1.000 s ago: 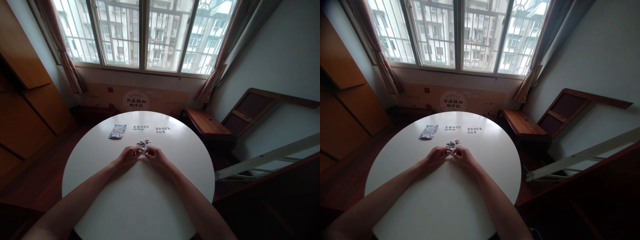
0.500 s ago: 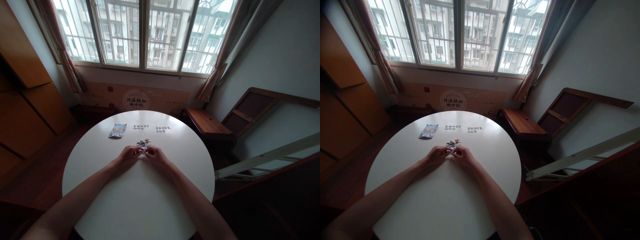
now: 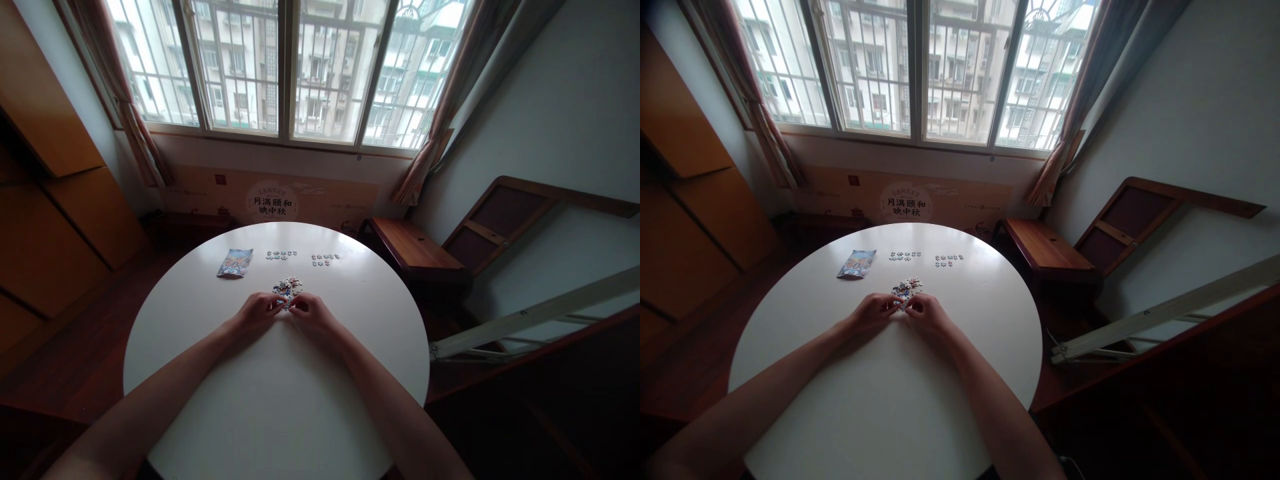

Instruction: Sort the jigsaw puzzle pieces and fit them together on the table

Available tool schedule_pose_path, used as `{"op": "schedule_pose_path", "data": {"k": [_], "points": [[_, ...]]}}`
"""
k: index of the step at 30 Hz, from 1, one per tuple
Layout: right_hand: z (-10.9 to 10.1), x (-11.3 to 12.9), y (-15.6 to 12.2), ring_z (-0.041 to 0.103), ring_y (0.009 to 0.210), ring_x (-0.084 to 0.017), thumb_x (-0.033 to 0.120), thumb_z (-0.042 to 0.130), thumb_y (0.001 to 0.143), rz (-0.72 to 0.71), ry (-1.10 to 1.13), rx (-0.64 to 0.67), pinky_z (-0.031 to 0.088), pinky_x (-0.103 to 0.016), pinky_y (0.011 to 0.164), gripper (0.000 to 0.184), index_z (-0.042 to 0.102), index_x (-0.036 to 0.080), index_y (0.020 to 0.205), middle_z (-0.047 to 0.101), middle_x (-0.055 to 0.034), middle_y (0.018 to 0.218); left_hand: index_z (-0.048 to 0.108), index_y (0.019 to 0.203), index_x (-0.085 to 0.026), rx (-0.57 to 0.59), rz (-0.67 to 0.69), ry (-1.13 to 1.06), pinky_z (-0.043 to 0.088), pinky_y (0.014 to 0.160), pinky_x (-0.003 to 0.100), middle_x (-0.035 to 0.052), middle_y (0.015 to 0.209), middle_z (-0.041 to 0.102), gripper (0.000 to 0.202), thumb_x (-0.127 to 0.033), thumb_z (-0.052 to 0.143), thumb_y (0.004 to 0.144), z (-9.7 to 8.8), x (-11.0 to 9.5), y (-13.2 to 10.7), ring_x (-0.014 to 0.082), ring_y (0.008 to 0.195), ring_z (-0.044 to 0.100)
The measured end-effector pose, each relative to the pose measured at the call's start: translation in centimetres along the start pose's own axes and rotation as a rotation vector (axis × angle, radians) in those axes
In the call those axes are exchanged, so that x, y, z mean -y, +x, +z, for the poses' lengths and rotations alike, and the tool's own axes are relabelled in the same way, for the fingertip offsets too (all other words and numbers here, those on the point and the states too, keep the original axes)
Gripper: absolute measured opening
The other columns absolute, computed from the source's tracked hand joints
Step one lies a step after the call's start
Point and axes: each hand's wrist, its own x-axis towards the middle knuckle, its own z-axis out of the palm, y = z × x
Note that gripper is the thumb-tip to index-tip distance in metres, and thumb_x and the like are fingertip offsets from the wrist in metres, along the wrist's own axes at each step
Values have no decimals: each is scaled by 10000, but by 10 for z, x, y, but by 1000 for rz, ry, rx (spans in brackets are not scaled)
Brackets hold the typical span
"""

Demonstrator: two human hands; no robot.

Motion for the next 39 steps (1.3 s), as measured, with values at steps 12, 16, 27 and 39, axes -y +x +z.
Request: {"op": "schedule_pose_path", "data": {"k": [12, 16, 27, 39], "points": [[0, 0, 0, 473, 598, -93, 224, 632, 746, 3, -11, 4, 368, -202, 569, 89, 671, 150, 777, 573, 7, 671, 712, 997, -187, 3, 9, -9, 380, 559, 169, 7, 638, 650, 252, -300, 547, 843, -1, -2, 0, 87, 550, 541], [0, -1, 0, 473, 606, -95, 236, 633, 749, 2, -18, 2, 367, -205, 575, 95, 670, 152, 778, 572, 7, 674, 712, 992, -187, -7, 14, -12, 380, 561, 168, 0, 624, 643, 252, -305, 542, 847, 0, -1, 0, 84, 547, 539], [0, -1, 0, 476, 608, -92, 233, 631, 751, -3, -12, 4, 374, -204, 583, 102, 671, 147, 789, 582, 3, 699, 714, 980, -180, -4, 10, -15, 377, 552, 165, 1, 620, 645, 244, -296, 555, 836, -1, -1, 0, 82, 538, 537], [-1, 2, 0, 475, 610, -95, 228, 634, 751, 10, -35, 7, 378, -208, 582, 93, 673, 150, 784, 575, 1, 691, 711, 989, -182, 6, 1, -6, 379, 560, 171, 4, 628, 647, 248, -293, 546, 842, -2, -2, 1, 87, 548, 543]]}}
